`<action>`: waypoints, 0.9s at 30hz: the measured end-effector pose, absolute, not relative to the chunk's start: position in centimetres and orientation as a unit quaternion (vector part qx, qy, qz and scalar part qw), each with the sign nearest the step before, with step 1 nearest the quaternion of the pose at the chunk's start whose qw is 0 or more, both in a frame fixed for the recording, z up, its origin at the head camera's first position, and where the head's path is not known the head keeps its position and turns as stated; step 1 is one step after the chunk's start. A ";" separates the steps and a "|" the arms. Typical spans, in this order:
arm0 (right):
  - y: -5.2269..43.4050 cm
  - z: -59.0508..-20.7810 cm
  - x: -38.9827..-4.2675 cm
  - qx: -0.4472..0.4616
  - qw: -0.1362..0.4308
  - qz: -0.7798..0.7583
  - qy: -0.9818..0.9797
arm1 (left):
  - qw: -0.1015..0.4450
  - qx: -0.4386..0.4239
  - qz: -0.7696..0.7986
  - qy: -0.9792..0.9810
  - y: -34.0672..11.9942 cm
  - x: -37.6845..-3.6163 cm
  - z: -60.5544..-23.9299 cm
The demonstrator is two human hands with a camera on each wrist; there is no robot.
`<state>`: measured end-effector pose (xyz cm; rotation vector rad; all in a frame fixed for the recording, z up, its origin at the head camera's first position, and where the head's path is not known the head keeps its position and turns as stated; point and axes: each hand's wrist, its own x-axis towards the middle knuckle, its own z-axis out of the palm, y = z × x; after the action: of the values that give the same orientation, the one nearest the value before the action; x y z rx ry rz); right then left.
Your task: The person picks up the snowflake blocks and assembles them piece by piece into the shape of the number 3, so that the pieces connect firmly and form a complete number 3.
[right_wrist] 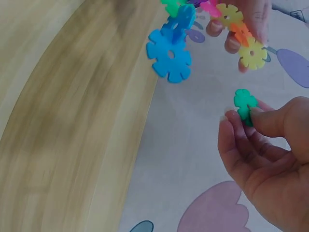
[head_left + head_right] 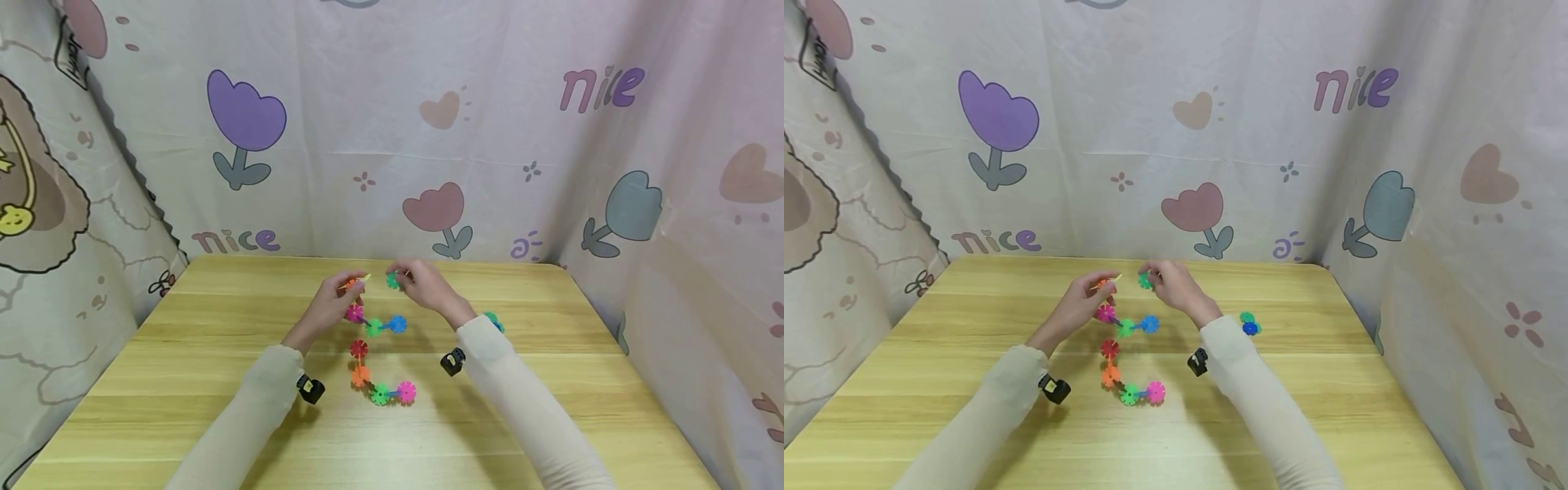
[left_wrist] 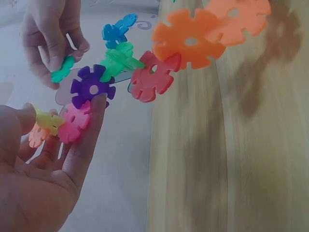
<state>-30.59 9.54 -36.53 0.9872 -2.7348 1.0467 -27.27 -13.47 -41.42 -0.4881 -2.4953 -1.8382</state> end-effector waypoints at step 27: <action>7.3 -36.1 -30.6 0.321 0.100 0.349 -0.874 | -0.001 -0.178 -0.574 -0.799 -13.1 -27.2 -41.2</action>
<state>-30.60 7.30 -36.06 0.9492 -2.5844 1.0327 -27.22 -13.07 -41.22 -0.5590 -2.5134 -1.8040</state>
